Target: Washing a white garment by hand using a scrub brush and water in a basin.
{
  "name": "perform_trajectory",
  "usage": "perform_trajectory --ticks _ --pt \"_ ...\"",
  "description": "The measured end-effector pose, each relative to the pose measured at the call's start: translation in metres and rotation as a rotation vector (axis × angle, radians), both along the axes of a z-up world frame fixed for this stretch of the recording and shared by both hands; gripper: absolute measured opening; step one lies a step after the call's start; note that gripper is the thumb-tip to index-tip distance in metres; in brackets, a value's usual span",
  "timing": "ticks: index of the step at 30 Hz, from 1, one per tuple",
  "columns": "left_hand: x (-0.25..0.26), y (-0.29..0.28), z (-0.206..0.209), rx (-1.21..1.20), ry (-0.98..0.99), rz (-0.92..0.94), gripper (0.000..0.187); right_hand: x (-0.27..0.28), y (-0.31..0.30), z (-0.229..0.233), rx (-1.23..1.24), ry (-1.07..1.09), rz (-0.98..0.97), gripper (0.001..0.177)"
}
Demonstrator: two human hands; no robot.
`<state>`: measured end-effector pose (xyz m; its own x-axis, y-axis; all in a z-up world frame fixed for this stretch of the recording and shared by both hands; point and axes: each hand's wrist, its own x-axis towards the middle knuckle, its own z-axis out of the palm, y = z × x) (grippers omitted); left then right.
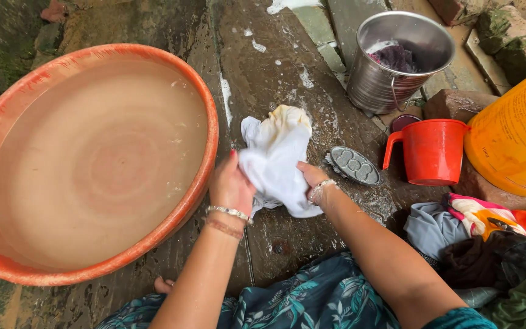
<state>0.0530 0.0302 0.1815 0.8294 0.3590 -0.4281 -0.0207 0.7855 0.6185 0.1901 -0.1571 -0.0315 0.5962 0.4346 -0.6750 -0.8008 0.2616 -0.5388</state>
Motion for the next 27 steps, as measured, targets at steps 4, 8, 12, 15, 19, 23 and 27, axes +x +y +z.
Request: perform_trajectory --ticks 4,8,12,15,19,23,27 --pt "-0.031 0.002 -0.082 -0.286 0.248 0.001 0.032 -0.007 -0.028 0.107 -0.514 -0.056 -0.140 0.038" --pt "-0.046 0.008 -0.116 -0.332 0.290 -0.152 0.030 0.004 -0.070 0.131 -0.643 -0.271 -0.398 0.038" --pt "-0.041 0.023 -0.055 -0.118 0.120 0.069 0.031 0.032 -0.108 0.095 -0.411 -0.550 -0.761 0.024" --pt "-0.036 0.034 -0.031 0.089 -0.169 0.127 0.032 0.027 -0.103 0.118 -0.611 -0.770 -0.594 0.020" --pt "-0.002 0.044 0.024 0.219 -0.301 0.135 0.027 0.038 -0.097 0.116 -0.529 -0.699 -0.461 0.021" --pt "0.043 0.064 0.059 0.341 -0.422 0.148 0.024 0.052 -0.079 0.192 -0.256 -0.077 -0.377 0.017" --pt "0.075 0.094 0.103 0.425 -0.413 0.251 0.026 0.088 -0.089 0.269 -0.337 -0.371 -0.450 0.018"
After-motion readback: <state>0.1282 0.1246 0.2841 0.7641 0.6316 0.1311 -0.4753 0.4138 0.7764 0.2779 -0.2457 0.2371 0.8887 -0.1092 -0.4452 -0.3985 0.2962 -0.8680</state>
